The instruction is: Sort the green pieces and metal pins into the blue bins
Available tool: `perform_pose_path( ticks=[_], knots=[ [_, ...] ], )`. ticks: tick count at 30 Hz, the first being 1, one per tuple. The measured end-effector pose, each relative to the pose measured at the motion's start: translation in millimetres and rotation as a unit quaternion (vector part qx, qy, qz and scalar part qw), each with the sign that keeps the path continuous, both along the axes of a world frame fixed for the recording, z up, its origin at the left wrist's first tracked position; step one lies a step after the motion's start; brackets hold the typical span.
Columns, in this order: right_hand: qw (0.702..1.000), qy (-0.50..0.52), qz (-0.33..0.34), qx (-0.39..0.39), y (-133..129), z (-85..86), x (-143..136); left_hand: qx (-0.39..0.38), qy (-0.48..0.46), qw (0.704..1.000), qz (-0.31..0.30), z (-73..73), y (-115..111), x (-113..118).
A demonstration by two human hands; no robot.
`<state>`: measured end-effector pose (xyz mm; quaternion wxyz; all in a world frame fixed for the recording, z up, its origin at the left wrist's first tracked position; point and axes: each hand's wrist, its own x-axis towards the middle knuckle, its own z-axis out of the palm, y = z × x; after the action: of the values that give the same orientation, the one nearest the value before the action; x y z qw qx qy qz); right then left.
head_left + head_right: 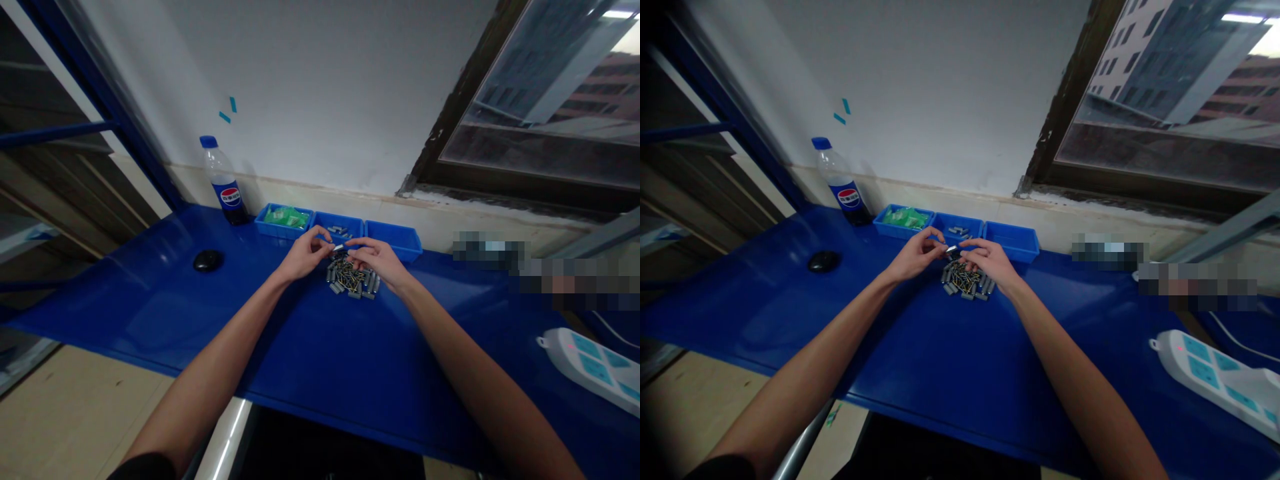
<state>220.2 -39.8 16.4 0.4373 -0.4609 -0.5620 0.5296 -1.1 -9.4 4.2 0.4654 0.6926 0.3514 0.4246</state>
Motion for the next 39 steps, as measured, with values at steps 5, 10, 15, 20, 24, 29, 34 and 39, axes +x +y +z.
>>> perform_pose_path(
  ticks=[5,10,15,20,24,29,34,39],
  knots=[
    [0.997,0.046,0.049,-0.025,-3,0.0,-1,-0.014,-0.006,0.999,-0.034,0.8,-6,5],
    [0.997,0.05,0.037,-0.036,0,-2.5,-1,0.044,0.051,0.998,-0.02,0.5,-7,6],
    [1.0,0.028,0.007,-0.008,6,-5.1,4,0.19,0.216,0.956,0.06,-5.1,-2,-1],
    [0.998,0.005,-0.039,0.056,8,-1.3,7,0.233,0.327,0.915,0.047,-18.8,2,-5],
    [0.994,0.015,-0.068,0.081,8,1.5,5,0.232,0.363,0.901,0.052,-20.4,1,-6],
    [0.995,-0.004,-0.063,0.076,7,1.2,5,0.228,0.395,0.888,0.068,-16.1,2,-11],
    [0.996,0.001,-0.064,0.062,6,1.4,5,0.211,0.313,0.923,0.07,-13.6,6,-11],
    [0.998,-0.004,-0.051,0.049,6,0.9,6,0.11,0.113,0.984,0.079,-9.4,4,-2]
  ],
)
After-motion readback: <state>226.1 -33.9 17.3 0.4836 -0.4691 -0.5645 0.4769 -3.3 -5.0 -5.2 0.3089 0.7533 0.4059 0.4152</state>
